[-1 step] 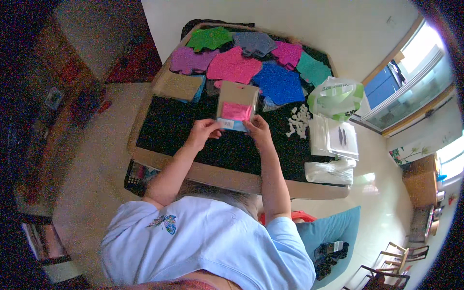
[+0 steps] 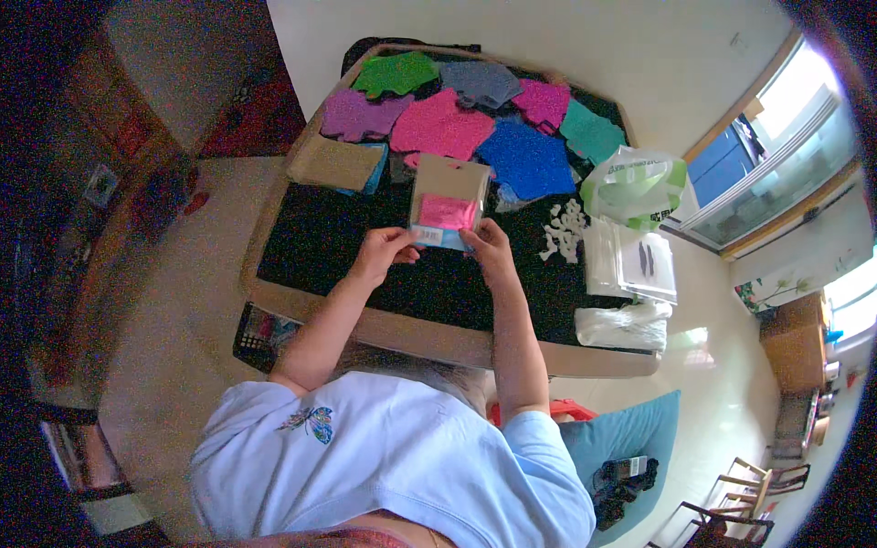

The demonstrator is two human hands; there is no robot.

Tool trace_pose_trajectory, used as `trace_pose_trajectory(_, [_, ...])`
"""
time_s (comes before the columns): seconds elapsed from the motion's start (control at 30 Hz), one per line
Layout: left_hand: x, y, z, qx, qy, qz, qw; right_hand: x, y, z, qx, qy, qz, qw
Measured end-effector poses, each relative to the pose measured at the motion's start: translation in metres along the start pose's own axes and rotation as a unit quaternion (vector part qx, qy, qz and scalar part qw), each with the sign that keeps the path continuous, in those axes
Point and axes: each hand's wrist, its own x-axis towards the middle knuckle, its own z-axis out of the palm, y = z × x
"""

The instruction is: Folding various colored pieces of fabric on a table.

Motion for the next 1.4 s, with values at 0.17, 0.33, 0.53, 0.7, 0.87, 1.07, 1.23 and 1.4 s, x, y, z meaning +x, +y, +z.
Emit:
trace_pose_trajectory(0.17, [-0.009,0.004,-0.007,-0.073,0.018,-0.002,0.997,-0.001,-0.002,-0.002,0.038,0.047,-0.02,0.998])
trace_pose_trajectory(0.33, [-0.011,0.02,-0.008,-0.055,0.007,-0.058,0.997,0.001,-0.004,-0.003,0.043,0.035,-0.015,0.998])
trace_pose_trajectory(0.53, [0.003,0.01,-0.007,-0.014,-0.038,-0.023,0.999,0.003,-0.001,-0.005,0.031,0.019,-0.015,0.999])
trace_pose_trajectory(0.7, [-0.005,0.017,0.01,-0.089,-0.02,-0.025,0.996,0.004,0.001,-0.005,0.035,0.032,-0.026,0.999])
trace_pose_trajectory(0.87, [0.009,-0.006,0.008,0.026,0.013,-0.004,1.0,-0.003,-0.008,0.023,0.022,0.015,-0.022,0.999])
trace_pose_trajectory(1.07, [0.012,-0.003,0.019,-0.016,0.05,0.029,0.998,0.002,0.006,0.014,-0.068,-0.052,-0.012,0.996])
trace_pose_trajectory(1.23, [0.008,-0.002,0.002,-0.077,0.028,-0.025,0.996,-0.004,-0.016,0.014,0.094,-0.082,0.056,0.991])
trace_pose_trajectory(1.4, [0.005,0.005,-0.007,-0.06,-0.024,-0.07,0.995,0.0,-0.01,0.014,0.064,-0.039,0.029,0.997])
